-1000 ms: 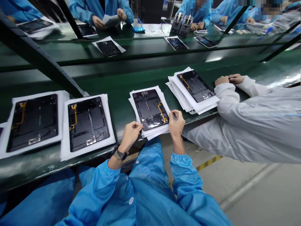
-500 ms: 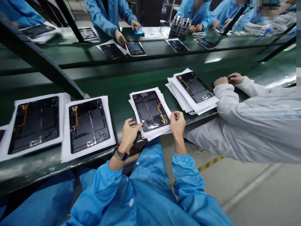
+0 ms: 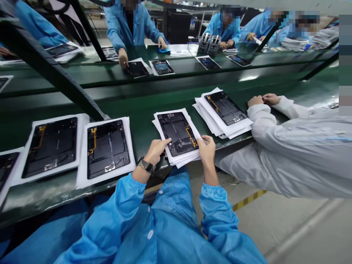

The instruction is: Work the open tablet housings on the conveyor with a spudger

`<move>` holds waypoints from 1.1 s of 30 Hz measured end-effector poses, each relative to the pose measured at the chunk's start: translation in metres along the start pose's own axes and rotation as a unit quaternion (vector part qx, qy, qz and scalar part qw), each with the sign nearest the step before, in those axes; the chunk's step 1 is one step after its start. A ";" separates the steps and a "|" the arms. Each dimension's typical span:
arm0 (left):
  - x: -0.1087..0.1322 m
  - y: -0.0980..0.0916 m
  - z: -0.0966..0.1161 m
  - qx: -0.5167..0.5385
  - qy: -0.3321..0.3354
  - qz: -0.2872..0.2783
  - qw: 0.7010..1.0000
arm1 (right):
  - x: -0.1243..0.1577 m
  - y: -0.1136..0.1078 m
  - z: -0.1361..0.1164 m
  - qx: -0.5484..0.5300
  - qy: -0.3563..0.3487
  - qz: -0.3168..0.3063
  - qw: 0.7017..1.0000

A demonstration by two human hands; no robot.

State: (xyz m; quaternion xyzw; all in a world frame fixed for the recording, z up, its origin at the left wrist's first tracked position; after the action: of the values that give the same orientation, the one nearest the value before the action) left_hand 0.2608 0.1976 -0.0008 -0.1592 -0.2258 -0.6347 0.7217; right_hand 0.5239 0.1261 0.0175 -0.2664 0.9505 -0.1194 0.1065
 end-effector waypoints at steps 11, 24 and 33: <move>-0.003 -0.008 0.043 0.009 0.000 -0.097 0.995 | 0.032 -0.011 -0.006 -0.098 0.025 0.009 0.995; -0.008 0.019 0.134 -0.295 -0.064 -0.331 0.894 | -0.012 0.056 -0.173 0.028 -0.165 -0.521 0.837; -0.047 0.101 0.160 -0.446 0.068 -0.288 0.845 | 0.009 0.072 -0.086 -0.093 0.122 -0.591 0.792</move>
State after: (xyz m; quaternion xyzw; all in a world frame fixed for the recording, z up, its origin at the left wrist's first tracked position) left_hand 0.3368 0.3346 0.1162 -0.3480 0.0954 -0.8557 0.3708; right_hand 0.4585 0.1954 0.0771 -0.7678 0.6198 -0.1017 -0.1264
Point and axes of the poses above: each hand's wrist, its own x-axis away from the middle knuckle, its own y-axis out of the palm, z = x × y, the point moved 7 cm from there along -x, towards the middle knuckle, and after that the axes turned 12 degrees about z, right-handed, at the moved point
